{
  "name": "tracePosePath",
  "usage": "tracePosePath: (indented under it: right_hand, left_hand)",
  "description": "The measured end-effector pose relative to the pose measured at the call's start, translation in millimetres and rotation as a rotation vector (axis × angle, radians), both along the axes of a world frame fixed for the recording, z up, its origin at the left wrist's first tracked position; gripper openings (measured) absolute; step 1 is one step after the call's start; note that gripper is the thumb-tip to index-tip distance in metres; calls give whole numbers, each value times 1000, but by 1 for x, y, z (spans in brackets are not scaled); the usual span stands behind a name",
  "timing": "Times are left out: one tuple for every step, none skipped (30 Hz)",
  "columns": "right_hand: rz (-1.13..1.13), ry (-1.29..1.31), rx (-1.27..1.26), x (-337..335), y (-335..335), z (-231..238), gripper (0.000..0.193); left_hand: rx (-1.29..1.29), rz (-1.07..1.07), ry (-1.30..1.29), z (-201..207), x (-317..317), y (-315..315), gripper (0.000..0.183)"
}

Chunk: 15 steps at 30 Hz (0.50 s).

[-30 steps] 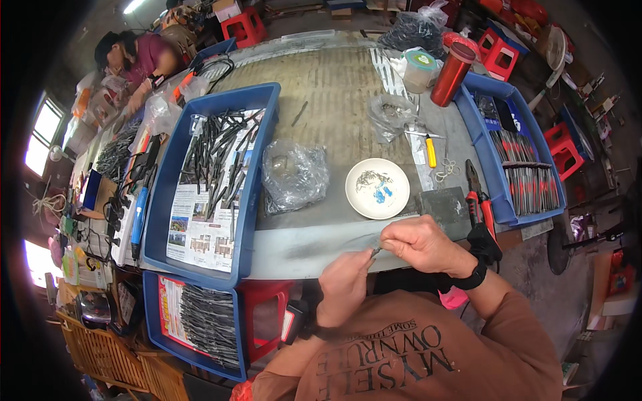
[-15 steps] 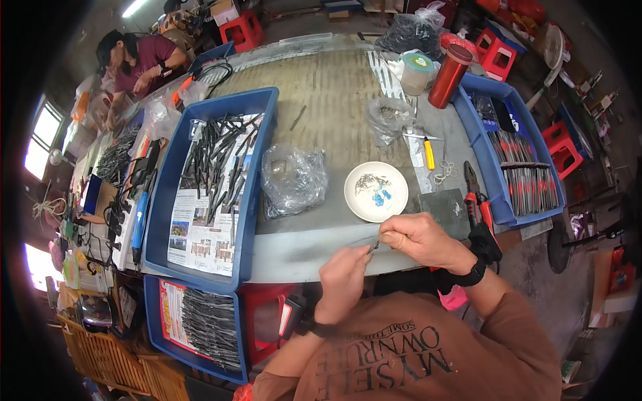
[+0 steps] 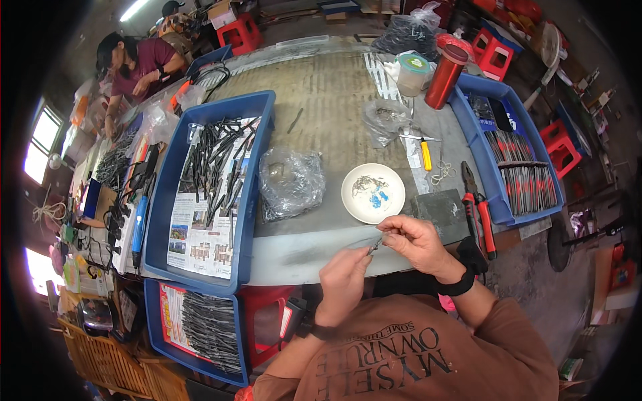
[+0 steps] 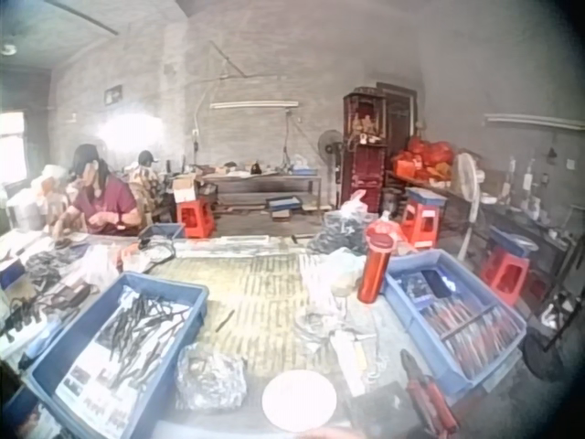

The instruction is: The person repeatedly picks small metal components from a plate, inserts them into black plastic housings, and uses pliers to crimp the assembly. Finished units are placed into a blue bin. The process is repeated for multiple items.

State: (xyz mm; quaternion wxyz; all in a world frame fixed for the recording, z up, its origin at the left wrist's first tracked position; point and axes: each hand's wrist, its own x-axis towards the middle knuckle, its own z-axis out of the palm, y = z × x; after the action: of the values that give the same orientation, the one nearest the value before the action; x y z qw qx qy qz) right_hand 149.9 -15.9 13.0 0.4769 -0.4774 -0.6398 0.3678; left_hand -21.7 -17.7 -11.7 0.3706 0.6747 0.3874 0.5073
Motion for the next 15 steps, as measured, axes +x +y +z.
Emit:
tracePosePath:
  right_hand:
    - [19,-56,55,1,2,2,15]
    - [41,-62,36,2,3,4,13]
    - [64,-71,21,3,3,6,12]
    - [87,-80,5,2,4,8,11]
    - [82,-79,8,1,3,9,10]
    - [76,-78,11,-1,2,9,9]
    - [70,-75,18,-2,2,9,8]
    - [63,-52,7,-4,1,9,9]
    - [56,-26,-4,-5,-1,8,9]
    - [49,-1,-13,-6,-2,8,9]
    - [43,4,-28,-6,-3,7,10]
    - [39,9,-43,-5,-3,7,11]
    - [39,27,-51,-5,-3,6,12]
    - [26,52,-86,-6,-3,4,13]
    - [14,89,-111,-7,-2,3,15]
  left_hand:
    - [9,1,7,1,0,0,15]
    - [19,2,14,1,0,0,16]
    - [24,4,24,2,0,0,16]
    - [37,7,31,3,0,-1,16]
    - [47,12,41,4,0,-2,16]
    - [57,19,51,5,0,-2,16]
    - [93,41,69,6,1,-3,15]
    - [128,65,88,6,3,-3,15]
    - [160,88,107,7,4,-5,14]
    - [175,89,109,7,5,-6,14]
    - [192,91,109,8,5,-6,14]
    - [193,97,112,8,6,-6,13]
    - [170,84,91,7,7,-5,13]
    - [131,73,73,6,7,-4,13]
    - [79,61,54,4,8,-3,12]
